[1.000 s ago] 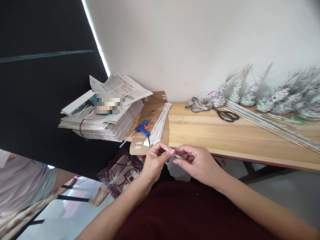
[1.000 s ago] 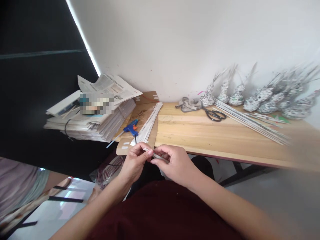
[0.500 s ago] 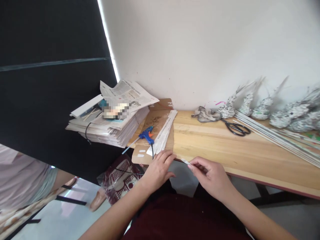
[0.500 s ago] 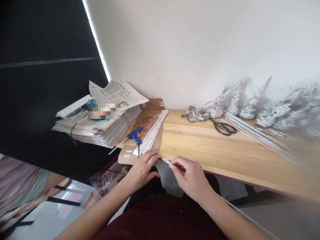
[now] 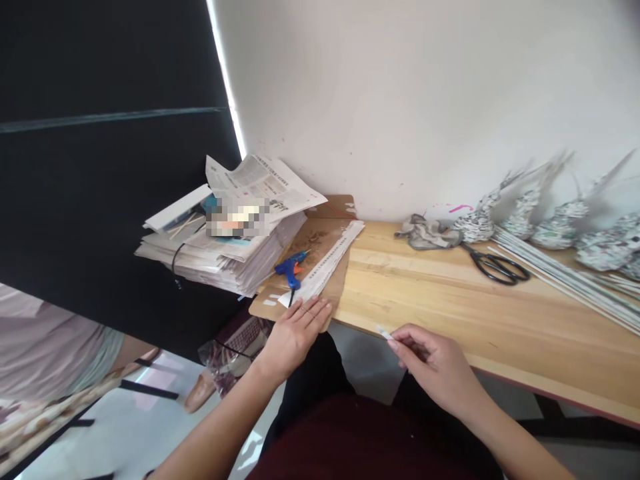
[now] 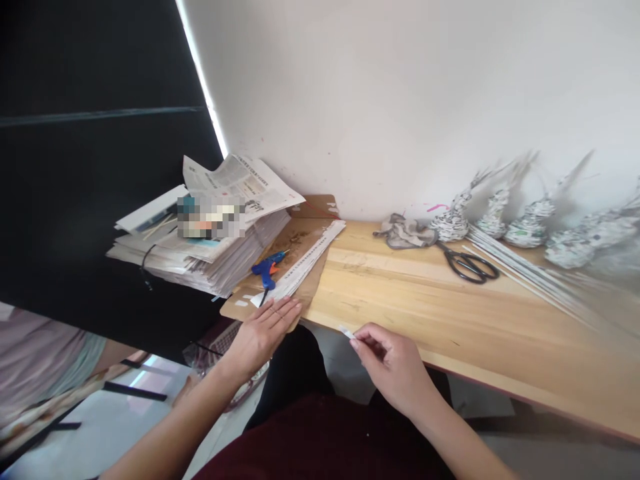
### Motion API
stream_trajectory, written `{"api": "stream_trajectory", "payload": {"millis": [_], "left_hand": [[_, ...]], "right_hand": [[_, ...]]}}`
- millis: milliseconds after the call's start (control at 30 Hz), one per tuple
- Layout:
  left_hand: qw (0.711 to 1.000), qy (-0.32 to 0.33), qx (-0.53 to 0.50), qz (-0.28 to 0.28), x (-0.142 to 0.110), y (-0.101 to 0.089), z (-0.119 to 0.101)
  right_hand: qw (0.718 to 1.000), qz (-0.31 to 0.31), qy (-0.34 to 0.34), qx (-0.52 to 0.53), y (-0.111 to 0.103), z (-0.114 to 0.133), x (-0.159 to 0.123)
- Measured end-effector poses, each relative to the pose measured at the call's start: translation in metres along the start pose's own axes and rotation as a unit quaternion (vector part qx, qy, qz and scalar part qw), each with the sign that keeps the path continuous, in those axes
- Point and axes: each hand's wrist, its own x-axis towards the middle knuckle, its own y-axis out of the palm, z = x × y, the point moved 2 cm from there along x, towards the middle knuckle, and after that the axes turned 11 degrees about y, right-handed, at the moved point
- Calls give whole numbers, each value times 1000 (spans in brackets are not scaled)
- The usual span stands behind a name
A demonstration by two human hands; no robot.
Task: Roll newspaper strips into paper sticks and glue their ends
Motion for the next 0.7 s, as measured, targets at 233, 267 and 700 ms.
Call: {"api": "stream_trajectory", "payload": {"millis": [233,267,700], "left_hand": [[1000,0,7,6,-10,-2,13],[1000,-2,7,6,-11,-1,13],[972,-92,-182,-116,25,-28,-21]], "right_hand": [[998,20,21,55,-5,1,1],[998,22,24,62,-6,2,1],[995,-72,-69,-9,-17,21,3]]}}
